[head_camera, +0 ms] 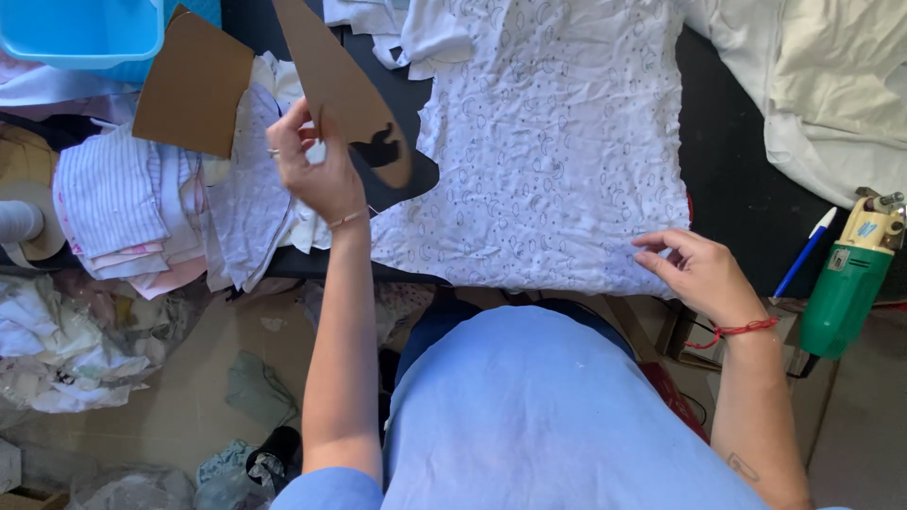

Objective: The person lays out pieces of patterned fabric on a table and uses a cardboard template to trace and cut shapes. They handle multiple fabric pieces, aligning the template and using scissors to cut along the edges.

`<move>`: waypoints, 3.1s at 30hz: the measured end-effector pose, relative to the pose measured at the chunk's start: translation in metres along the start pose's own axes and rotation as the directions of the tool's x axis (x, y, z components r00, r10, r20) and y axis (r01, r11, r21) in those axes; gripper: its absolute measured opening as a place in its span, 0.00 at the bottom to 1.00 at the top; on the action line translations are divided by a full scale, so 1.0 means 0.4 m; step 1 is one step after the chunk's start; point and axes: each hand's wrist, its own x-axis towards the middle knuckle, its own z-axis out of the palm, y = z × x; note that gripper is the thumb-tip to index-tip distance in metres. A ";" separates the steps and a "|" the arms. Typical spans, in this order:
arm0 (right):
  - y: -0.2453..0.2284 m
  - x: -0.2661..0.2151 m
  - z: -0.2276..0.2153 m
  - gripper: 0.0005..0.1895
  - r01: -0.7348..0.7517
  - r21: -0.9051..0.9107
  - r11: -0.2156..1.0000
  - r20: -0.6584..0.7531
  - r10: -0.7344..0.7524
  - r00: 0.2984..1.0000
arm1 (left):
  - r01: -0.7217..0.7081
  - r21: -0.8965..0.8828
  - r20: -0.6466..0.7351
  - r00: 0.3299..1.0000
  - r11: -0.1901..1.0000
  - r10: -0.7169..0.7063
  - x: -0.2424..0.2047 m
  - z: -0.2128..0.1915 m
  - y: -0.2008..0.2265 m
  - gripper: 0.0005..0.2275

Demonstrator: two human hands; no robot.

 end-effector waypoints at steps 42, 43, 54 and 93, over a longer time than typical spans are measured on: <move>0.086 0.086 0.263 0.14 0.406 -0.065 0.912 -0.287 -0.406 0.867 | -0.042 0.197 0.596 0.798 0.979 -0.086 -0.272 -0.210 -0.070 0.09; 0.096 0.086 0.265 0.14 0.400 -0.066 0.914 -0.292 -0.401 0.868 | -0.042 0.192 0.601 0.795 0.981 -0.083 -0.269 -0.214 -0.053 0.09; 0.013 0.033 0.151 0.05 0.493 0.280 0.824 -0.207 -0.449 0.869 | 0.418 -0.340 0.477 0.849 0.842 -0.228 -0.238 -0.228 -0.001 0.13; 0.289 0.035 0.003 0.26 0.127 -0.251 0.960 -0.897 -0.280 0.343 | 0.422 0.623 0.753 -0.100 0.658 -0.650 -0.478 -0.189 -0.111 0.26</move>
